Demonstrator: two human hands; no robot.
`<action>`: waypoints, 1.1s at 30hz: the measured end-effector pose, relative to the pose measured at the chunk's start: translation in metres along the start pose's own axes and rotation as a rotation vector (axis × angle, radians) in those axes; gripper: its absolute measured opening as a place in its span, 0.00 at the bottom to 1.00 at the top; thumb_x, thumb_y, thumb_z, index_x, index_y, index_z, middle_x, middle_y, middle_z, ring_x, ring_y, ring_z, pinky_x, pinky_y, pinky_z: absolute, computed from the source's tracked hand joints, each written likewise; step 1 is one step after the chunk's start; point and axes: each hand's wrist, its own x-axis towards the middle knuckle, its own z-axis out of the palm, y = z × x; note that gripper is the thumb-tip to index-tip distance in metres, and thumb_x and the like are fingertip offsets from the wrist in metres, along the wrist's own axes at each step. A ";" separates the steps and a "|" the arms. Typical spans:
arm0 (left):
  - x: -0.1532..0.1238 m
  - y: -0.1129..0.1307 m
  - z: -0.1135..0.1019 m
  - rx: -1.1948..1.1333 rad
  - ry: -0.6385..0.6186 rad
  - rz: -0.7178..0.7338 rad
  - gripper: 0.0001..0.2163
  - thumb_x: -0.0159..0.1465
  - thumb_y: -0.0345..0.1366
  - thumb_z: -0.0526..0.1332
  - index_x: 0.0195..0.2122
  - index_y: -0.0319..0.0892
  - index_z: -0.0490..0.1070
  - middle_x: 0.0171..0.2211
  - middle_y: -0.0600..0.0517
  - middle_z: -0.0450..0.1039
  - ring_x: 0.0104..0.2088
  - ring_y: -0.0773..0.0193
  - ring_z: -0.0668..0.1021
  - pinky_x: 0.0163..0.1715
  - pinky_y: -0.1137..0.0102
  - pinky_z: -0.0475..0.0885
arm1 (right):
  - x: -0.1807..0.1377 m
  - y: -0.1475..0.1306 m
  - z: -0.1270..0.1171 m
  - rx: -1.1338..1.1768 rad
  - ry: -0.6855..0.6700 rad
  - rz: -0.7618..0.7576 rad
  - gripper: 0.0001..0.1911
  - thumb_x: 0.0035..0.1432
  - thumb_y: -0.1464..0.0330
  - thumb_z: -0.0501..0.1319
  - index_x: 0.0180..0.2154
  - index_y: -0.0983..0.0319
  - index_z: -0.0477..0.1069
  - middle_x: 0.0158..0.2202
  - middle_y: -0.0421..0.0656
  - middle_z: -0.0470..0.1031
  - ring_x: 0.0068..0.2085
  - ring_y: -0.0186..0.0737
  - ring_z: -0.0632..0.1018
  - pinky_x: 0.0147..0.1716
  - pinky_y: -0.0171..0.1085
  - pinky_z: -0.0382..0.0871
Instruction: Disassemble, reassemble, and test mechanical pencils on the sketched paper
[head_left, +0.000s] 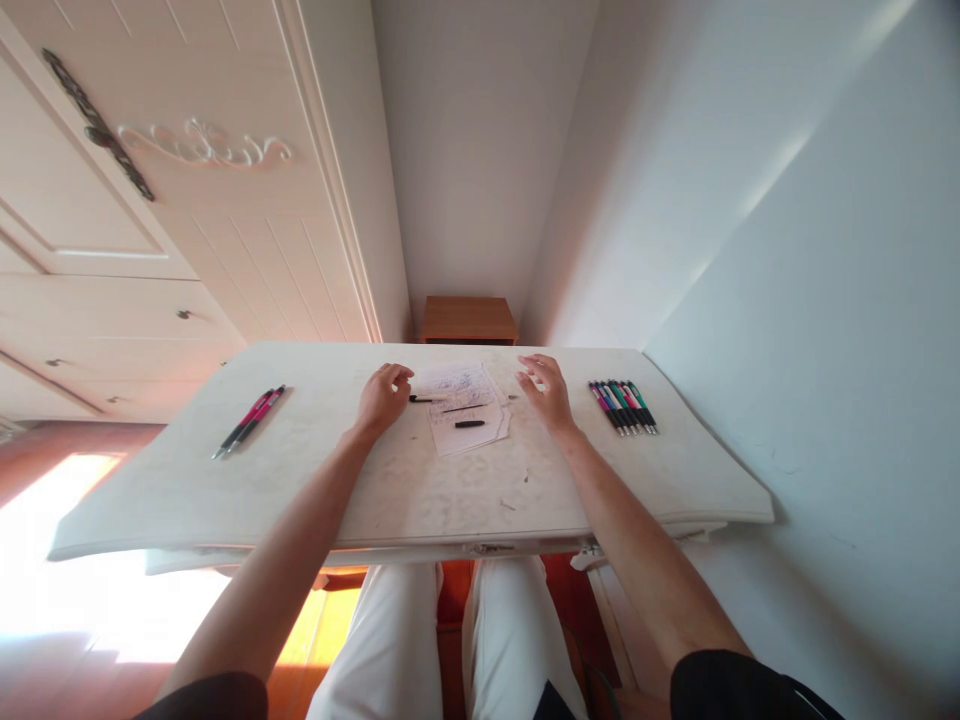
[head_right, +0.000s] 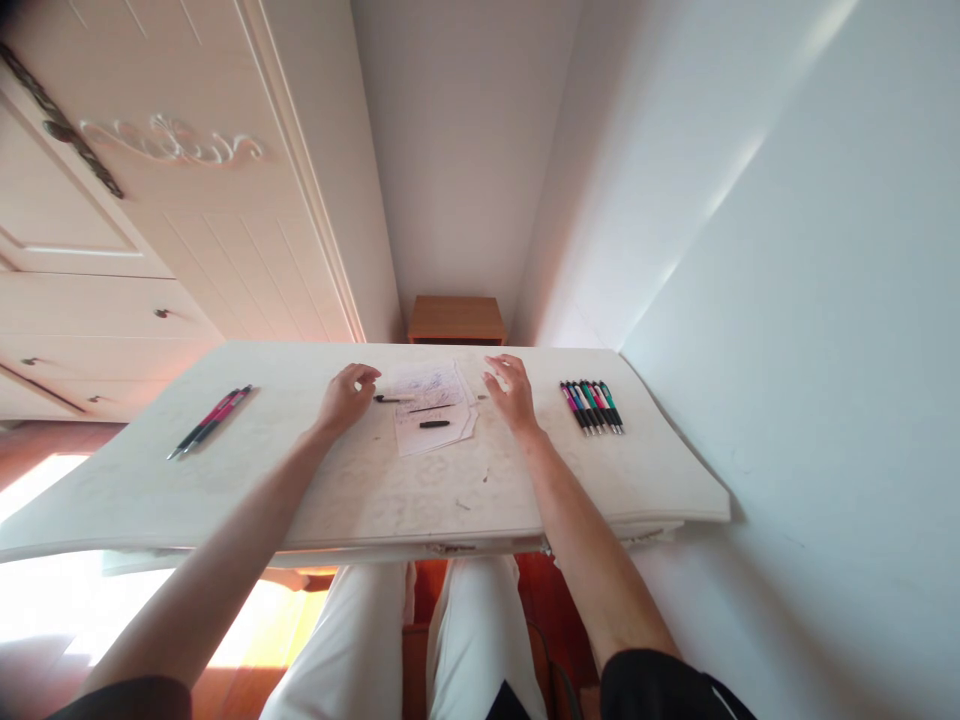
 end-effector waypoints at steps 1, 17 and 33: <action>0.000 -0.001 0.001 -0.005 -0.052 0.052 0.13 0.55 0.32 0.53 0.38 0.41 0.74 0.38 0.47 0.74 0.40 0.58 0.75 0.42 0.66 0.69 | 0.000 0.001 0.000 -0.001 -0.002 -0.014 0.12 0.59 0.60 0.58 0.40 0.58 0.76 0.47 0.47 0.68 0.39 0.39 0.75 0.41 0.41 0.71; 0.003 0.006 -0.007 -0.434 -0.205 -0.076 0.20 0.55 0.52 0.63 0.38 0.40 0.78 0.36 0.46 0.77 0.35 0.60 0.75 0.35 0.68 0.69 | -0.003 -0.001 0.002 -0.016 -0.116 0.109 0.11 0.54 0.61 0.63 0.31 0.62 0.78 0.41 0.47 0.71 0.38 0.40 0.74 0.33 0.37 0.69; -0.002 0.012 -0.005 -0.746 -0.266 -0.207 0.21 0.48 0.51 0.69 0.35 0.38 0.76 0.28 0.51 0.74 0.27 0.68 0.71 0.27 0.73 0.65 | 0.005 -0.035 0.030 -0.074 -0.429 -0.198 0.09 0.59 0.70 0.60 0.41 0.59 0.77 0.41 0.46 0.71 0.45 0.42 0.74 0.47 0.42 0.67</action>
